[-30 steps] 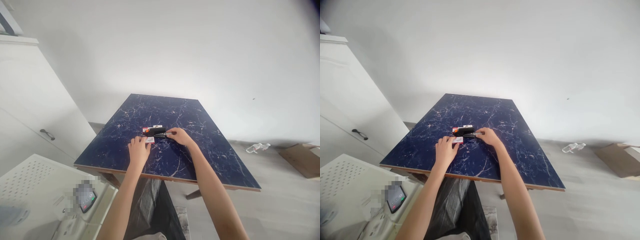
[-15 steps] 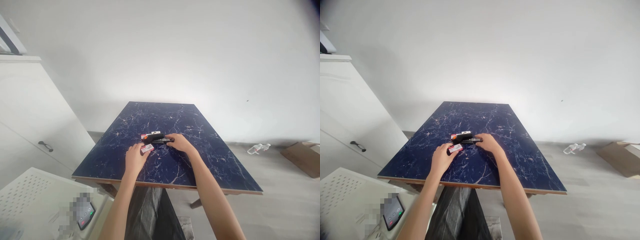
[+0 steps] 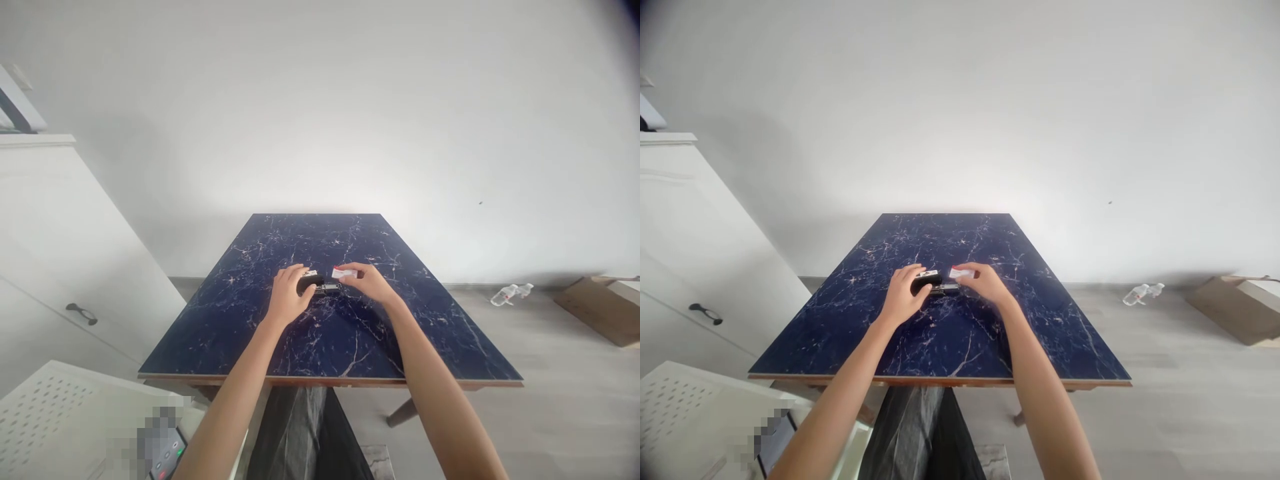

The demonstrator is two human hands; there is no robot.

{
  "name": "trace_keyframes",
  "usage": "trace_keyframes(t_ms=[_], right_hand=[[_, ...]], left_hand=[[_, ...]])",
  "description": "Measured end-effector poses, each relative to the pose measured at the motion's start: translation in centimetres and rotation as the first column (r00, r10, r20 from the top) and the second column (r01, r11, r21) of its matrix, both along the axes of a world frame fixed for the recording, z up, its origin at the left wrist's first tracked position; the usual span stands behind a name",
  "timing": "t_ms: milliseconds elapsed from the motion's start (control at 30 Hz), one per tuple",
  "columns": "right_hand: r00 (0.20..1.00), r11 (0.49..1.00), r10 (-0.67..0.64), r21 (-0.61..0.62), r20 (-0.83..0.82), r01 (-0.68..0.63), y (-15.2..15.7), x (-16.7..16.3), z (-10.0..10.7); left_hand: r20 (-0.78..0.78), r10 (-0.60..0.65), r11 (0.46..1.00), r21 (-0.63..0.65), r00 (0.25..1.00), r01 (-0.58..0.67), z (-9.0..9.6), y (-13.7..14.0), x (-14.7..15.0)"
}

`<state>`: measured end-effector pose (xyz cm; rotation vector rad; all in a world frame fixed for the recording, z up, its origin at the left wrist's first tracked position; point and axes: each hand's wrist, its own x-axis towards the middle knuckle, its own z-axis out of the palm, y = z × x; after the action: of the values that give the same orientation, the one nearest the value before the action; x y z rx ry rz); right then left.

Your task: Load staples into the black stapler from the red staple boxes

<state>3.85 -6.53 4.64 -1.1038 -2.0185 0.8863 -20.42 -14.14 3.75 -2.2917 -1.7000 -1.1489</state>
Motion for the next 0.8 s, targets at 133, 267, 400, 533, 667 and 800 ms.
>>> trace_keyframes(t_ms=[133, 267, 400, 533, 667, 800], right_hand=[[0.981, 0.992, -0.126, 0.034, 0.146, 0.122, 1.5, 1.6, -1.8], [0.930, 0.960, -0.273, 0.132, 0.246, 0.247, 2.4, 1.6, -3.4], [0.896, 0.944, -0.321, 0.173, 0.306, 0.279, 2.7, 1.5, -4.3], [0.926, 0.946, -0.300, 0.195, 0.229, 0.258, 2.2, 0.2, -4.4], [0.939, 0.945, -0.325, 0.079, 0.113, 0.318, 1.7, -2.4, -3.9], [0.941, 0.938, -0.333, 0.125, 0.068, 0.323, 1.3, -3.4, -3.0]], left_hand=[[-0.101, 0.004, 0.999, -0.034, 0.995, -0.007, -1.1, -0.2, 0.6], [-0.050, 0.127, 0.992, -0.015, 0.991, -0.128, -1.3, 0.3, 0.6], [0.038, 0.235, 0.971, -0.042, 0.971, -0.234, -1.4, 0.7, -1.6], [-0.017, 0.205, 0.974, -0.099, 0.979, -0.205, -1.8, 0.4, -2.2], [-0.002, 0.205, 0.977, -0.053, 0.979, -0.205, -2.0, 0.1, -1.0], [0.045, 0.210, 0.977, -0.034, 0.977, -0.209, -2.1, -0.1, -0.6]])
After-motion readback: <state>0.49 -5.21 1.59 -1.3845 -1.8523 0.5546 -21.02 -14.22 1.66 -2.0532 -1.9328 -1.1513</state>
